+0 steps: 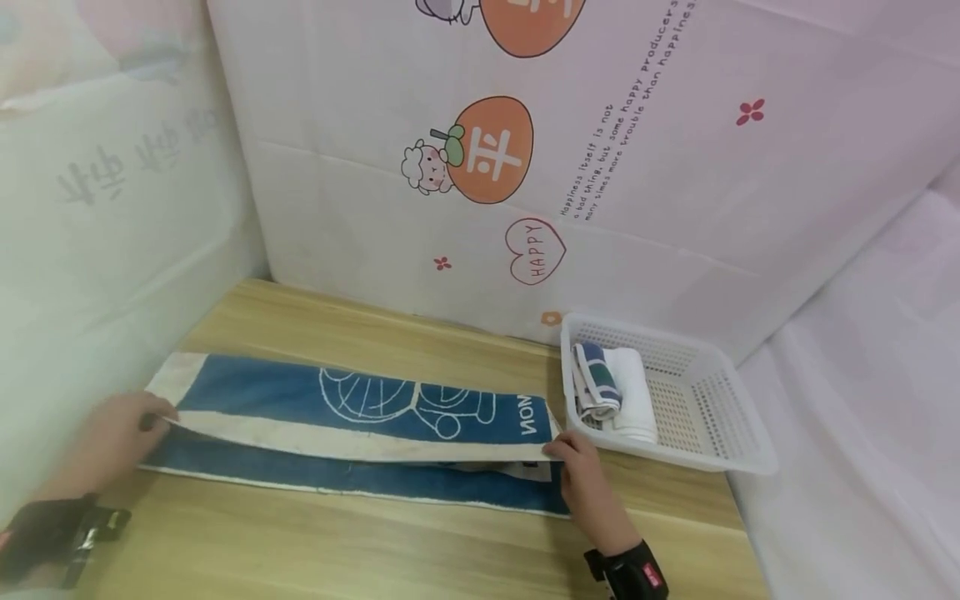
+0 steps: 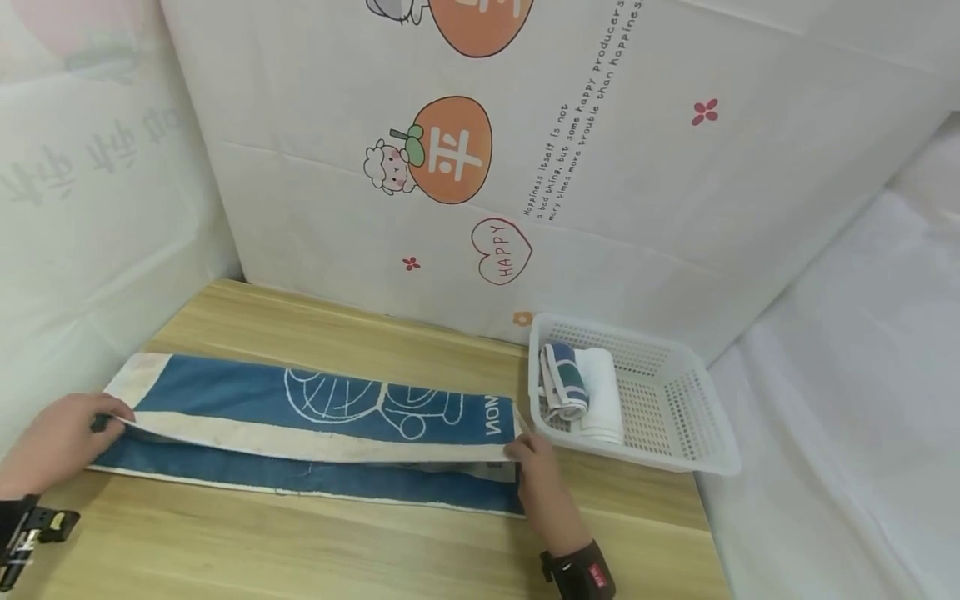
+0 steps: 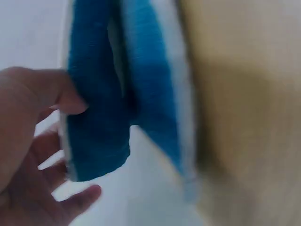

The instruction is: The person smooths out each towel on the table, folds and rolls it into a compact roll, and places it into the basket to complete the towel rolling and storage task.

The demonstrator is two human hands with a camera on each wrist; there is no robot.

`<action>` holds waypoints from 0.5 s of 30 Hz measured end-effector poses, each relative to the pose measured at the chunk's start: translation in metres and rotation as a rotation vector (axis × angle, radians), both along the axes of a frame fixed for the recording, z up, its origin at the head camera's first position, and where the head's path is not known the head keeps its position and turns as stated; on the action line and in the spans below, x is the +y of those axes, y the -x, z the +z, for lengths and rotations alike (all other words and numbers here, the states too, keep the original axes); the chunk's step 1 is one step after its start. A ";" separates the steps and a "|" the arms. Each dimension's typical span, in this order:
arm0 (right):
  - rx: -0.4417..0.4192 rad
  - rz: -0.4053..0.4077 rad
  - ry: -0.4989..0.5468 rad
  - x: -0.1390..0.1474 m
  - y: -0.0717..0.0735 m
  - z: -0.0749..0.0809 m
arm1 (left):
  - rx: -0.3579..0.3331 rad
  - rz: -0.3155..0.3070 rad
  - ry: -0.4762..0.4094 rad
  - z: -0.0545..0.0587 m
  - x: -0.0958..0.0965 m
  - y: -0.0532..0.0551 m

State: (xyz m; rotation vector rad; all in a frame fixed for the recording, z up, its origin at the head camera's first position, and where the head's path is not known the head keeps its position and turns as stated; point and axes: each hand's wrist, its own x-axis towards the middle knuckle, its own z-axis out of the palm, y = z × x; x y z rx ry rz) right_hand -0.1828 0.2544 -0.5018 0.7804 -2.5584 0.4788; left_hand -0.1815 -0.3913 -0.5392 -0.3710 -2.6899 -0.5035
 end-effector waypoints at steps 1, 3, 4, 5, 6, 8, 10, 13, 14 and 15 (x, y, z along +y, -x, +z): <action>0.039 0.008 0.011 0.002 0.001 0.003 | 0.022 0.015 -0.027 0.006 0.000 0.000; 0.097 0.007 0.038 0.005 -0.001 0.010 | 0.044 0.062 -0.068 0.016 0.000 -0.002; 0.115 0.004 0.051 0.006 -0.004 0.012 | 0.051 0.083 -0.073 0.018 -0.001 -0.002; 0.115 -0.011 0.057 0.006 -0.006 0.014 | 0.049 0.094 -0.082 0.018 -0.002 -0.003; 0.107 -0.022 0.058 0.007 -0.009 0.014 | 0.034 0.111 -0.078 0.017 -0.003 -0.005; 0.031 -0.054 0.044 0.006 -0.015 0.010 | -0.048 0.126 -0.056 0.011 -0.004 -0.008; -0.097 -0.078 0.008 0.004 -0.019 0.002 | -0.163 0.103 -0.015 0.003 -0.005 -0.010; -0.330 -0.096 -0.059 0.002 -0.021 -0.012 | -0.343 0.083 0.012 -0.005 -0.003 -0.011; -0.401 -0.095 -0.068 0.002 -0.021 -0.015 | -0.369 0.076 0.013 -0.006 -0.002 -0.010; -0.460 -0.095 -0.072 0.002 -0.021 -0.017 | -0.392 0.078 0.009 -0.005 0.001 -0.010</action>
